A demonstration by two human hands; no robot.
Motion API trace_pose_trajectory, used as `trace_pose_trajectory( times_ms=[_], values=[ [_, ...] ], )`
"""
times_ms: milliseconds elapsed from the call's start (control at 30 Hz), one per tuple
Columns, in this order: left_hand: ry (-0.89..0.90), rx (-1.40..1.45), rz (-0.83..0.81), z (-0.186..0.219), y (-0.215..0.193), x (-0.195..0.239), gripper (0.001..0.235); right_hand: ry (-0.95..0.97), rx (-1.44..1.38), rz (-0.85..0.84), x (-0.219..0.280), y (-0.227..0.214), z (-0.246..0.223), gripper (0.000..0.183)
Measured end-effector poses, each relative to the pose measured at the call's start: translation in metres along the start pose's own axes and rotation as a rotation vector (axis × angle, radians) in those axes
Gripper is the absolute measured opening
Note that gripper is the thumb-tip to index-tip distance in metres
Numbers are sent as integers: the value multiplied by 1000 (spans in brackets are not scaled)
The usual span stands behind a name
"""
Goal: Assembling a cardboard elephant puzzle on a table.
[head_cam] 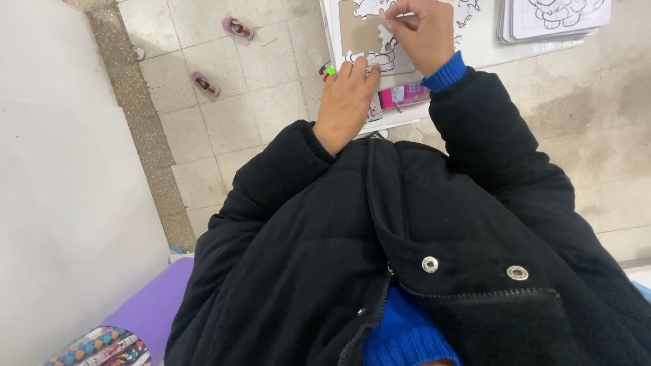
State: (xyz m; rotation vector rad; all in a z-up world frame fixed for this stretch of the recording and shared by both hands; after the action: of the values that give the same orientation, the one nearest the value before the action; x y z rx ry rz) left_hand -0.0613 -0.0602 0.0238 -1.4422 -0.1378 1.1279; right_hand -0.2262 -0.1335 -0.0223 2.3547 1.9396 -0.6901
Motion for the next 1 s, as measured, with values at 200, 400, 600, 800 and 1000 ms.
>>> trace_pose_trajectory(
  times_ms=[200,400,600,800,1000],
  values=[
    [-5,-5,8,-1,4,-3,37,-87,383,-110,-3,-10,-13,19],
    [-9,-7,-4,-1,8,-4,32,19,147,-167,-1,-9,17,16],
    [-22,15,-5,-1,8,-8,32,-37,288,-218,-8,4,10,15],
    [-28,21,9,-3,8,-7,27,-150,398,-221,-7,6,3,16],
    [-21,-12,28,-1,10,-8,24,-162,422,-175,-9,3,6,17]
  ],
)
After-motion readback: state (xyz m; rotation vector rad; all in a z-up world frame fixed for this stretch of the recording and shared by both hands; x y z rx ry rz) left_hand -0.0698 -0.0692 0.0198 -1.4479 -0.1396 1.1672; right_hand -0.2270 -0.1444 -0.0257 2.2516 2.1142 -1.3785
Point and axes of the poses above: each hand's wrist, its own x-axis away from the middle knuckle, its own y-axis out of the palm, z = x × y, the point moved 8 cm from there along -x, towards the middle knuckle, and after that the axes turned 14 degrees about z, right-handed, at the moved point
